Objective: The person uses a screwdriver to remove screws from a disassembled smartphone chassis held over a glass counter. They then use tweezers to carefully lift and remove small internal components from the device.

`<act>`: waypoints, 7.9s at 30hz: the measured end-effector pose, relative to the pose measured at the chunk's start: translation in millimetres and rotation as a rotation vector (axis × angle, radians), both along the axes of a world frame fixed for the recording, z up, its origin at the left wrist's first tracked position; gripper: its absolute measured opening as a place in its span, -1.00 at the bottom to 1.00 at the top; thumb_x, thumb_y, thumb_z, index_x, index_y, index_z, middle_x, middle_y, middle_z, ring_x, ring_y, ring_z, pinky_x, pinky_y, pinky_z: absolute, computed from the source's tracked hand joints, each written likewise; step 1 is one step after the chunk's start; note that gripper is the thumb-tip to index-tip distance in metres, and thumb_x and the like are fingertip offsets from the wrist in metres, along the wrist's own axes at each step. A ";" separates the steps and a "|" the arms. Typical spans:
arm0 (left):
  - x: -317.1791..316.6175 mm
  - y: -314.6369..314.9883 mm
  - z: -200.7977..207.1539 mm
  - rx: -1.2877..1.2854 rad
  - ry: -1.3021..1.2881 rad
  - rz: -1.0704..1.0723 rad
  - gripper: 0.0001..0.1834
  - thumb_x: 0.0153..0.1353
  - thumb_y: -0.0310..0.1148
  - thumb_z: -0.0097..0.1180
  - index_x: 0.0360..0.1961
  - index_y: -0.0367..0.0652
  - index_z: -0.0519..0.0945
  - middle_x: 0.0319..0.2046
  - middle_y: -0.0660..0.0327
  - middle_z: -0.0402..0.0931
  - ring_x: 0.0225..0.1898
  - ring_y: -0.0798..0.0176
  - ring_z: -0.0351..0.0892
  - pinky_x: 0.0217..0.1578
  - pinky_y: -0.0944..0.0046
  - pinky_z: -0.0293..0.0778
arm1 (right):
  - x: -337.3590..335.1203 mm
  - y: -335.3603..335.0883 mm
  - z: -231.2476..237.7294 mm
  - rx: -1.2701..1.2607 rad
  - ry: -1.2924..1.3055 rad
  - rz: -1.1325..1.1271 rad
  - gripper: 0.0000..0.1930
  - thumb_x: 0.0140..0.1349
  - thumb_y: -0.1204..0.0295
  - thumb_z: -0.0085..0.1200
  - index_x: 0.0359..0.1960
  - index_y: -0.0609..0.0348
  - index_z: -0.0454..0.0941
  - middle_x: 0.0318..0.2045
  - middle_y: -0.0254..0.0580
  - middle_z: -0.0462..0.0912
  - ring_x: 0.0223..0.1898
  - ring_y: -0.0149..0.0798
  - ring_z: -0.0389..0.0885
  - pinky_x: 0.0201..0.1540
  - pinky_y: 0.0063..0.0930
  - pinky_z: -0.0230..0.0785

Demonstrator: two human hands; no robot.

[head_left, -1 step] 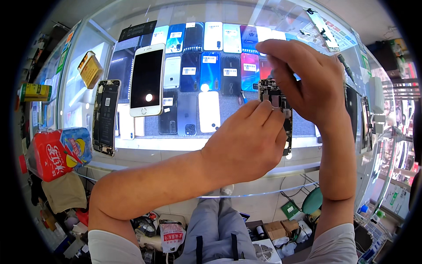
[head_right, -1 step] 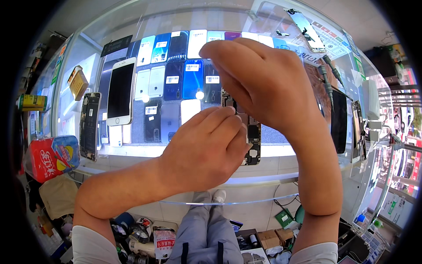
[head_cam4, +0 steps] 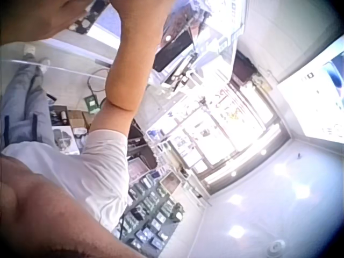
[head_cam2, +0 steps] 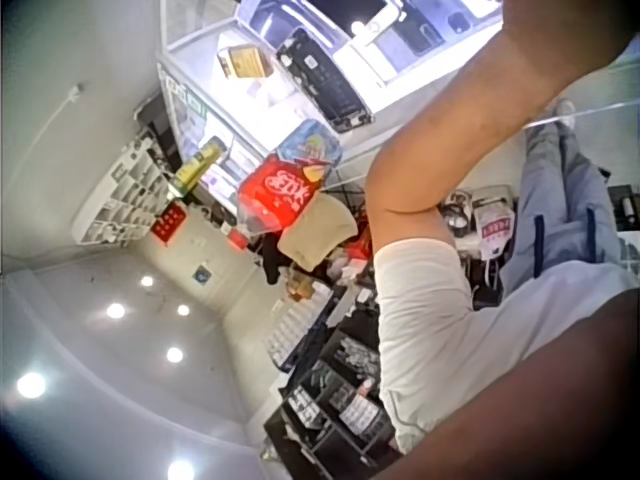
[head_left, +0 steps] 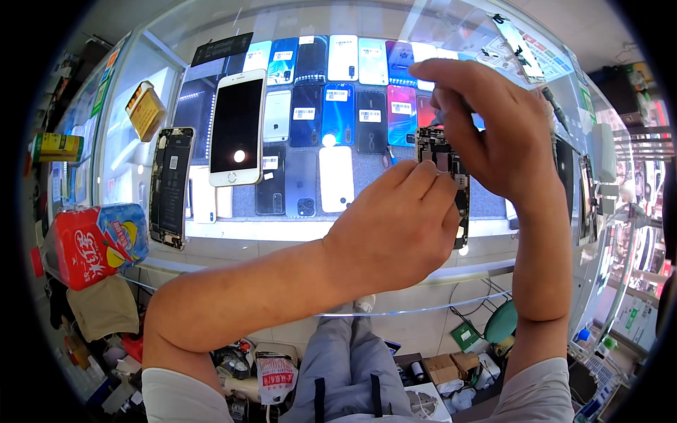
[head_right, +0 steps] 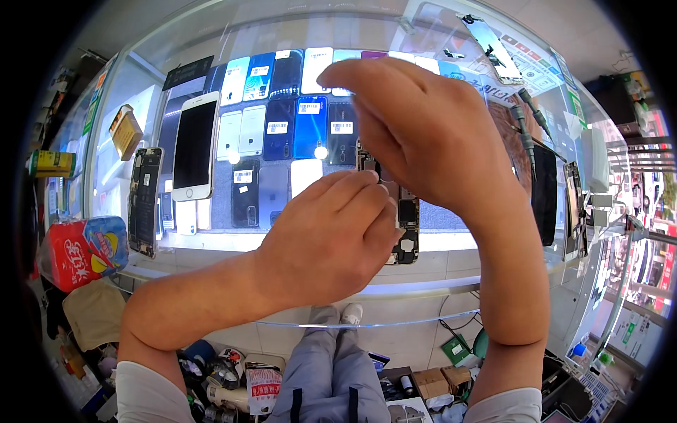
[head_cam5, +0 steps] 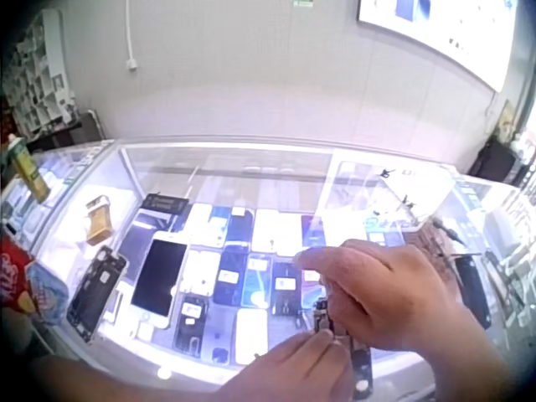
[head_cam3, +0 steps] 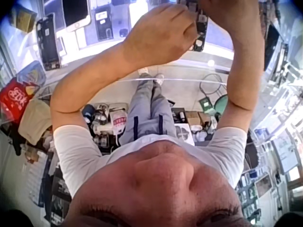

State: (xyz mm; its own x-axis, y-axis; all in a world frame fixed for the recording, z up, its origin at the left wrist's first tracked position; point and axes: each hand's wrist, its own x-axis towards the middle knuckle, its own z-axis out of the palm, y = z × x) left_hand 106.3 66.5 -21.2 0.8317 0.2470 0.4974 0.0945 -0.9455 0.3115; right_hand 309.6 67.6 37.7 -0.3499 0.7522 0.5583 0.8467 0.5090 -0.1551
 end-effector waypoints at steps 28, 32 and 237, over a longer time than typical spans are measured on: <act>2.3 14.5 1.7 -0.134 -0.055 0.013 -0.80 0.14 -0.42 0.49 -0.23 -0.21 0.74 -0.16 0.15 0.68 -0.11 0.01 0.73 -0.09 0.05 0.66 | 9.8 -6.9 -17.8 -0.056 0.366 -0.102 -0.79 0.42 0.54 0.29 0.04 0.11 0.68 -0.35 -0.20 0.80 -0.42 -0.27 0.79 -0.32 -0.45 0.61; 1.5 16.1 3.2 -0.246 -0.131 0.060 -0.79 0.15 -0.50 0.48 -0.19 -0.20 0.72 -0.16 0.12 0.67 -0.16 -0.02 0.73 -0.18 0.08 0.67 | 12.7 -11.1 -18.7 -0.039 0.506 -0.111 -0.80 0.44 0.57 0.29 0.05 0.18 0.70 -0.32 -0.24 0.83 -0.37 -0.43 0.80 -0.30 -0.52 0.62; 13.0 11.7 28.0 -0.031 0.168 -0.019 -0.89 0.14 -0.43 0.38 -0.46 -0.22 0.71 -0.27 0.16 0.63 -0.18 0.08 0.69 -0.18 0.13 0.67 | 19.3 -0.3 -10.6 -0.098 0.244 0.023 -0.67 0.22 0.47 0.21 0.04 0.06 0.65 -0.29 -0.06 0.78 -0.35 0.10 0.74 -0.27 -0.09 0.56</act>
State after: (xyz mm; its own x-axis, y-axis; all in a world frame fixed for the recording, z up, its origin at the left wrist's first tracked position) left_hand 119.2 78.2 6.8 0.9073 0.2429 0.3432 0.1295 -0.9380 0.3215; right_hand 328.9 67.3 27.2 -0.2311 0.8004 0.5532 0.7664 0.5000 -0.4032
